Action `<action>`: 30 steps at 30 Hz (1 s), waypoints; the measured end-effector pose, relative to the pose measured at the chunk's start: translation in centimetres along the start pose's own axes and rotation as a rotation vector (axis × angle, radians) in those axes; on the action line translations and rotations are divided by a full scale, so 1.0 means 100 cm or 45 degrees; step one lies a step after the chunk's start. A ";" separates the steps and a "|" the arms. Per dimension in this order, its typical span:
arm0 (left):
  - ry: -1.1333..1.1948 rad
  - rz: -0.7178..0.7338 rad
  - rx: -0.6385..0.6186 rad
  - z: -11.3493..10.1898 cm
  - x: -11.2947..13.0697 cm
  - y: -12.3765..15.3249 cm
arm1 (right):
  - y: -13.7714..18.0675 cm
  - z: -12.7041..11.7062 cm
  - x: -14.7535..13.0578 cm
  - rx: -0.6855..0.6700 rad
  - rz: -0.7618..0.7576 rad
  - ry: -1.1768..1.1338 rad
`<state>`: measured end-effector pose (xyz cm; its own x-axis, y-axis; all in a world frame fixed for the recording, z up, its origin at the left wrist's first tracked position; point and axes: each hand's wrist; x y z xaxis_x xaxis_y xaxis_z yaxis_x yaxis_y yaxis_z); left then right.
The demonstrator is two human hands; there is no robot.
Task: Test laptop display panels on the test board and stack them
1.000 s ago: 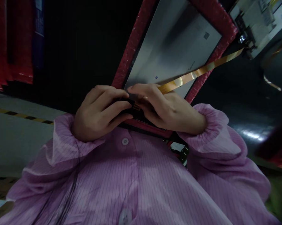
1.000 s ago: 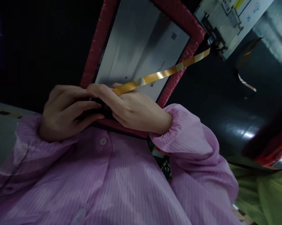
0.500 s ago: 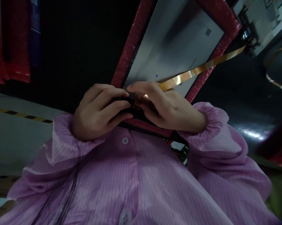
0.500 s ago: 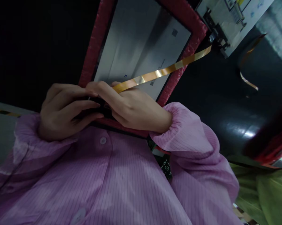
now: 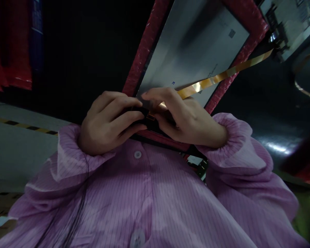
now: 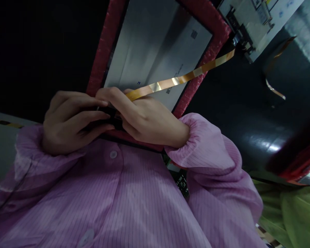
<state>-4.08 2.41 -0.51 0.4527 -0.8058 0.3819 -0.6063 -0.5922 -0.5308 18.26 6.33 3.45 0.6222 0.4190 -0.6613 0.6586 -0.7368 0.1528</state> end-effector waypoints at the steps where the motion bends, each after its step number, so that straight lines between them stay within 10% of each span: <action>1: -0.009 -0.007 -0.013 0.000 0.000 0.000 | 0.000 0.000 0.000 -0.007 0.013 -0.002; 15: 0.023 -0.144 -0.065 -0.004 0.005 -0.005 | 0.003 -0.009 0.001 -0.014 0.144 -0.392; 21: -0.131 -0.177 -0.350 -0.001 0.013 -0.007 | 0.016 -0.007 0.002 0.199 0.084 -0.464; 30: -0.157 -0.149 -0.387 -0.008 0.037 0.018 | 0.056 -0.103 0.001 0.340 0.329 -0.331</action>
<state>-4.02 -1.60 0.57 0.5951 -0.7359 0.3230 -0.7041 -0.6712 -0.2319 26.35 7.69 11.82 0.6023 0.0809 -0.7941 0.3417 -0.9252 0.1649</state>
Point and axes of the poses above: each hand's wrist, its own y-axis away from the middle knuckle, its own z-axis out of the palm, x = y × z, and after that the axes turned 10 degrees about z, right-handed
